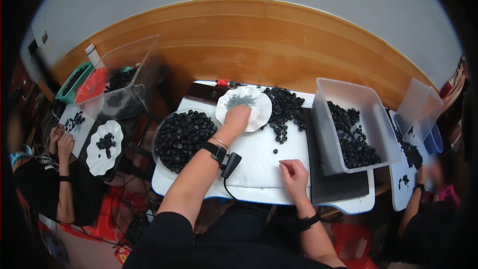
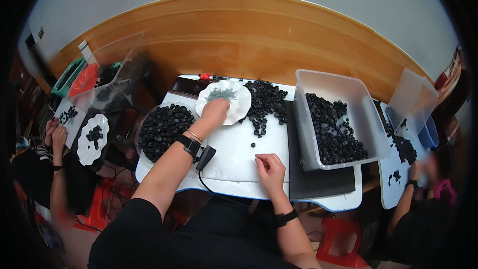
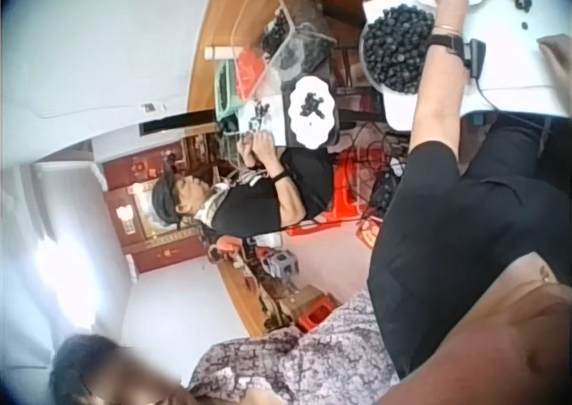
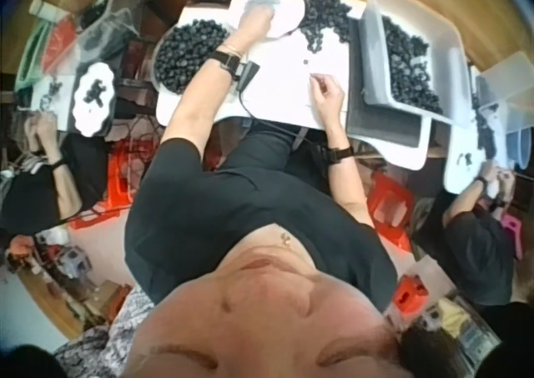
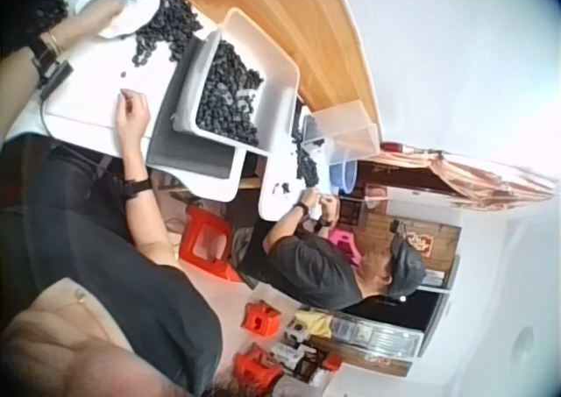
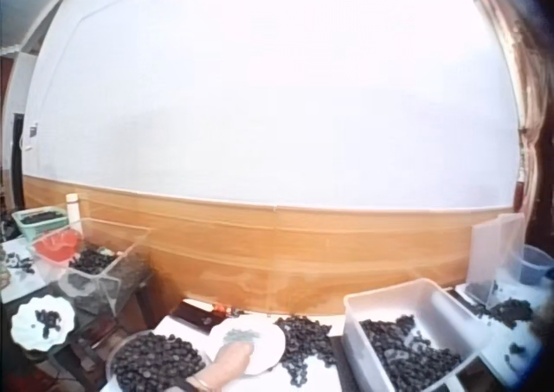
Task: Manually assembling small black plastic components by inserting metal pins or parts into them.
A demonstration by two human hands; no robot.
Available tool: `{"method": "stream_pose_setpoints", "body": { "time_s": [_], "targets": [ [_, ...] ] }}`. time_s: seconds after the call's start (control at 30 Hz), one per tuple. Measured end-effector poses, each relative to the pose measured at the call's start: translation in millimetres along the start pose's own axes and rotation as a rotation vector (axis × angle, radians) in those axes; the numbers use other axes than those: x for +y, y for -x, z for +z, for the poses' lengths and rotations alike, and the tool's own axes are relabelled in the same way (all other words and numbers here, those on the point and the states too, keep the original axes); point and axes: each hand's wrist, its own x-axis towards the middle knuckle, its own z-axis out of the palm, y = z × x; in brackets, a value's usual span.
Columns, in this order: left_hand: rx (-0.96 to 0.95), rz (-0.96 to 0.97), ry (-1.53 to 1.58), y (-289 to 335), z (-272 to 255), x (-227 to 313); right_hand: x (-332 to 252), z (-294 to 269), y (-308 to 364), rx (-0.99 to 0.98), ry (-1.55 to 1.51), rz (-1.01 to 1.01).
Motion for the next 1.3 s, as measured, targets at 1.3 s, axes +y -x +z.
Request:
{"method": "stream_pose_setpoints", "body": {
  "time_s": [1.3],
  "targets": [
    [0.007,-0.207,1.227,148,-95,106,-59,1,-5,-0.358,-0.946,0.414]
  ]
}}
